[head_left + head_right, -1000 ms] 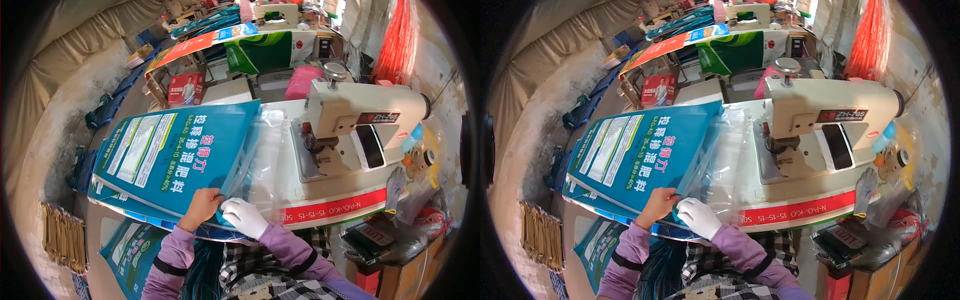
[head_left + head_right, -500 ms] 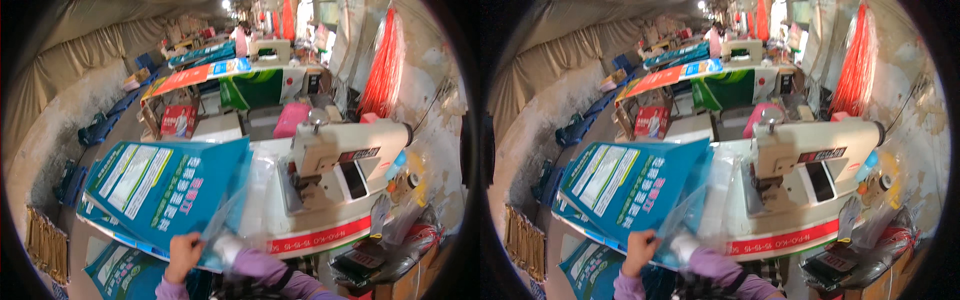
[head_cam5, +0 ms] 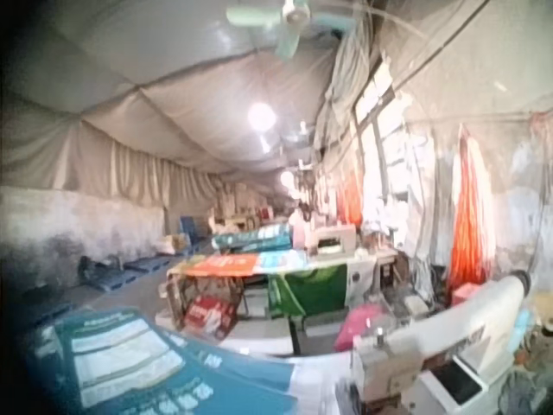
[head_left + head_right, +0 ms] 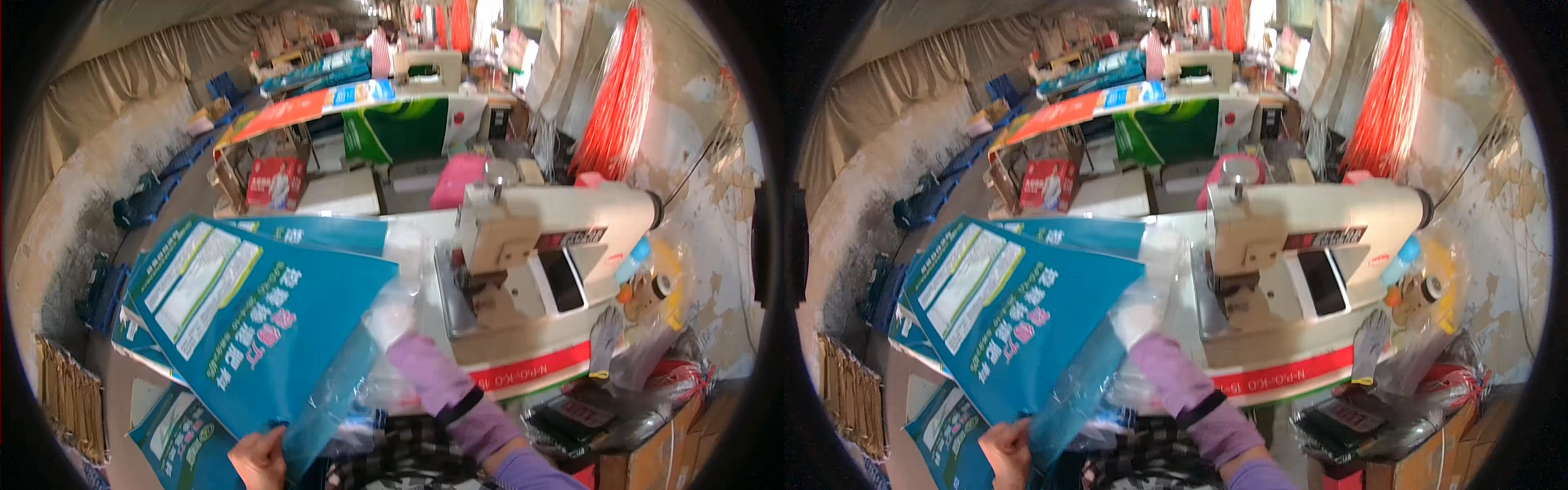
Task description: Sew and seal large woven plastic fertilizer bags using an industrial sewing machine in a manufacturing setting.
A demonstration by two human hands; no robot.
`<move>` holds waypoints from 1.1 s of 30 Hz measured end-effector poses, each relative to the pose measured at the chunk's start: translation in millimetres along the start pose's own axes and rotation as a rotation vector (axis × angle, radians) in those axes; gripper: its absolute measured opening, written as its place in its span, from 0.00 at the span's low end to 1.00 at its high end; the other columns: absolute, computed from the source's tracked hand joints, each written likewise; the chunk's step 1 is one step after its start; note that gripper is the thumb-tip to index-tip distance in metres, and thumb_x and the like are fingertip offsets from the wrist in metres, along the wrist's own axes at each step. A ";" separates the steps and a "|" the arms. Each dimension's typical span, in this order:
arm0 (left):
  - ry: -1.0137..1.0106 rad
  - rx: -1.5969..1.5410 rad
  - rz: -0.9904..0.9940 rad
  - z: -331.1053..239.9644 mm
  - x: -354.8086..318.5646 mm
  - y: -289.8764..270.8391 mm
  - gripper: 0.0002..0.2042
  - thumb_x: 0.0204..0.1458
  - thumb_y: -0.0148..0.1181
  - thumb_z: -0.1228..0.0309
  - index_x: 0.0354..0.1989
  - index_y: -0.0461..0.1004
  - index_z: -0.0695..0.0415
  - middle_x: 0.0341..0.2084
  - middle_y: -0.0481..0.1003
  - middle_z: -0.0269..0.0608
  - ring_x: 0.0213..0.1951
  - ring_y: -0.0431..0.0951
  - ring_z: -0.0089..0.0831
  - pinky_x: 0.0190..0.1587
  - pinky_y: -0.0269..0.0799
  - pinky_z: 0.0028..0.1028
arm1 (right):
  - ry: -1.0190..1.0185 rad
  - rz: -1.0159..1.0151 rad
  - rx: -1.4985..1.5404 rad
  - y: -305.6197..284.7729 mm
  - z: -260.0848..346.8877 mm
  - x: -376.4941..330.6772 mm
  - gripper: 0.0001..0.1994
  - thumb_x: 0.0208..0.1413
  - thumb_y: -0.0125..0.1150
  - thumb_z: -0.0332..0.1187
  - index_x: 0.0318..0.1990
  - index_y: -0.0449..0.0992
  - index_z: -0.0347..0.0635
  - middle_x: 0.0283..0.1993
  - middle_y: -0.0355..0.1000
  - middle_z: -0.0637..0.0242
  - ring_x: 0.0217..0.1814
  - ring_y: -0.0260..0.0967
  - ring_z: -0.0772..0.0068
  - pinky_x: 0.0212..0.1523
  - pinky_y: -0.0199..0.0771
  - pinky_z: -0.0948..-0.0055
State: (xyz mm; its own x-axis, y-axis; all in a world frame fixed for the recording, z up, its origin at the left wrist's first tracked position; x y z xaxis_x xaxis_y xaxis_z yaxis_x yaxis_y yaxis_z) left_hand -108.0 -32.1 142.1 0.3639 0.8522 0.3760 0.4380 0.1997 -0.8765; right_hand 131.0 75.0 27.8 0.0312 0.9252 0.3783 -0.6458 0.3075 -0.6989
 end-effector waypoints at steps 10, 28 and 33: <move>-0.172 -0.045 -0.036 11.2 -13.0 -2.8 0.14 0.36 0.60 0.88 0.33 0.81 0.63 0.15 0.65 0.45 0.18 0.65 0.38 0.23 0.57 0.32 | 0.490 -0.495 0.624 -101.0 -96.0 -21.4 0.36 0.46 0.73 0.35 0.63 0.63 0.42 0.56 0.69 0.51 0.64 0.64 0.52 0.65 0.62 0.55; -0.159 -0.206 0.010 13.5 11.3 -6.7 0.04 0.45 0.66 0.81 0.28 0.76 0.67 0.19 0.69 0.45 0.21 0.67 0.32 0.25 0.60 0.29 | 0.400 -0.500 0.669 -34.4 -40.6 -42.0 0.36 0.43 0.78 0.37 0.59 0.68 0.31 0.54 0.73 0.48 0.54 0.72 0.60 0.54 0.73 0.68; -0.201 -0.306 0.100 15.8 6.5 7.7 0.08 0.47 0.66 0.76 0.24 0.72 0.66 0.17 0.64 0.36 0.21 0.60 0.23 0.24 0.53 0.27 | 0.357 -0.497 0.807 -53.4 -34.6 23.7 0.17 0.46 0.72 0.35 0.39 0.77 0.34 0.37 0.77 0.50 0.38 0.76 0.53 0.40 0.74 0.62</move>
State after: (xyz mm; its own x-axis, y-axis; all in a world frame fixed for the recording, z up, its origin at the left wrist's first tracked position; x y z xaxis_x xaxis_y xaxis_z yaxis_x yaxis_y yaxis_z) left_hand -115.3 -17.3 133.0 0.2617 0.9441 0.2004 0.6448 -0.0165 -0.7642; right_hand 192.6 88.3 53.1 0.5777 0.7866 0.2181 -0.8163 0.5557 0.1577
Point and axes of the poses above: each hand's wrist, its own x-axis towards the middle knuckle, its own y-axis out of the palm, z = x × y, the point moved 9 cm from there along x, towards the middle knuckle
